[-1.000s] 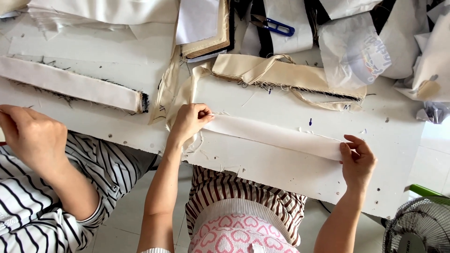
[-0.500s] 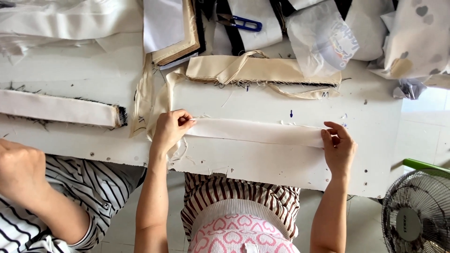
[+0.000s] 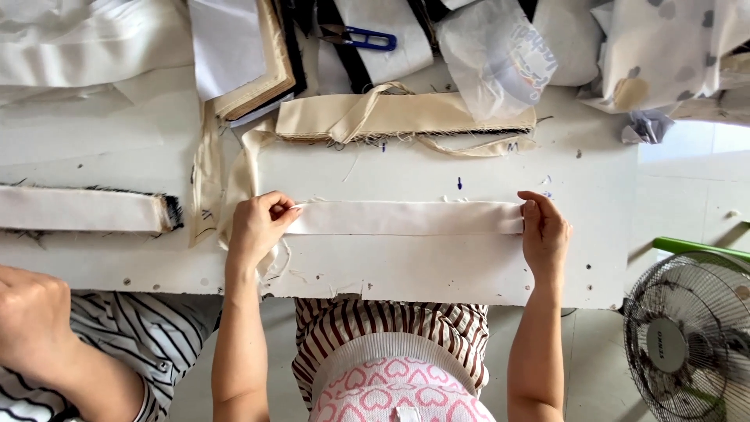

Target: The person sorts and stacks fabric strips of different colors on a white table. They pick up beige, black, and white strips, align them, and place them in neat piles. A coworker is visible on the left side of the frame, also handling fabric.

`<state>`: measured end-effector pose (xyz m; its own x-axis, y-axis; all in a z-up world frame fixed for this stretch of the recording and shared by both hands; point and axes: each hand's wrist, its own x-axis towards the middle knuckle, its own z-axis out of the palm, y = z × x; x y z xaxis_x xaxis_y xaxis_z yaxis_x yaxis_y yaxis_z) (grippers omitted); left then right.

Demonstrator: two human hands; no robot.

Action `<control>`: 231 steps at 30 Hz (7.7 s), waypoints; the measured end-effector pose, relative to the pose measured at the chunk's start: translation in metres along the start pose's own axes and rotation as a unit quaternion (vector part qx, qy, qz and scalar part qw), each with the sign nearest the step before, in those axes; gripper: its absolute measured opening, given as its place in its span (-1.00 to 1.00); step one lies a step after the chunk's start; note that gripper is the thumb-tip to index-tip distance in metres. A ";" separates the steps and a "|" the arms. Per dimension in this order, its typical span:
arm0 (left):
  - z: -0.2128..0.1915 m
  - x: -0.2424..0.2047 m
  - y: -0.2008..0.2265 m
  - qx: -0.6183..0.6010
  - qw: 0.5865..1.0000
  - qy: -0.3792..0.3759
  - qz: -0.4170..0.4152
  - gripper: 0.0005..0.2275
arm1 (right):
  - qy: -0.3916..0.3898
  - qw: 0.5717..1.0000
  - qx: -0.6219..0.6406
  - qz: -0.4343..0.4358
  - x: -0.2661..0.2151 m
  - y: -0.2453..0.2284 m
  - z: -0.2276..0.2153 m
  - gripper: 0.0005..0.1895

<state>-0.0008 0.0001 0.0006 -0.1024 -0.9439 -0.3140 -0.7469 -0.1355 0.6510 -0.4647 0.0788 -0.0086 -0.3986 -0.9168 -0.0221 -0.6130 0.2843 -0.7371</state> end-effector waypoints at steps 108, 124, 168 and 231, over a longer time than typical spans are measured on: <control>0.009 0.100 0.032 0.201 0.882 0.296 0.306 -0.85 | 0.041 0.898 -0.321 -0.299 0.123 -0.051 0.048 -0.90; 0.010 0.064 0.042 0.160 0.857 0.292 0.393 -0.80 | 0.009 0.926 -0.237 -0.293 0.121 -0.074 0.032 -0.53; -0.009 -0.003 -0.016 -0.160 0.986 -0.004 0.054 -0.96 | -0.078 0.990 0.082 0.086 0.005 -0.001 -0.004 -0.85; 0.000 0.002 -0.015 -0.056 0.998 0.005 0.008 -0.93 | -0.041 0.997 0.017 0.063 -0.002 0.000 0.000 -0.85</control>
<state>0.0098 0.0005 -0.0099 -0.1073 -0.9493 -0.2956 -0.6675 -0.1516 0.7291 -0.4635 0.0804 -0.0086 -0.4125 -0.8950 -0.1699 -0.5379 0.3898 -0.7475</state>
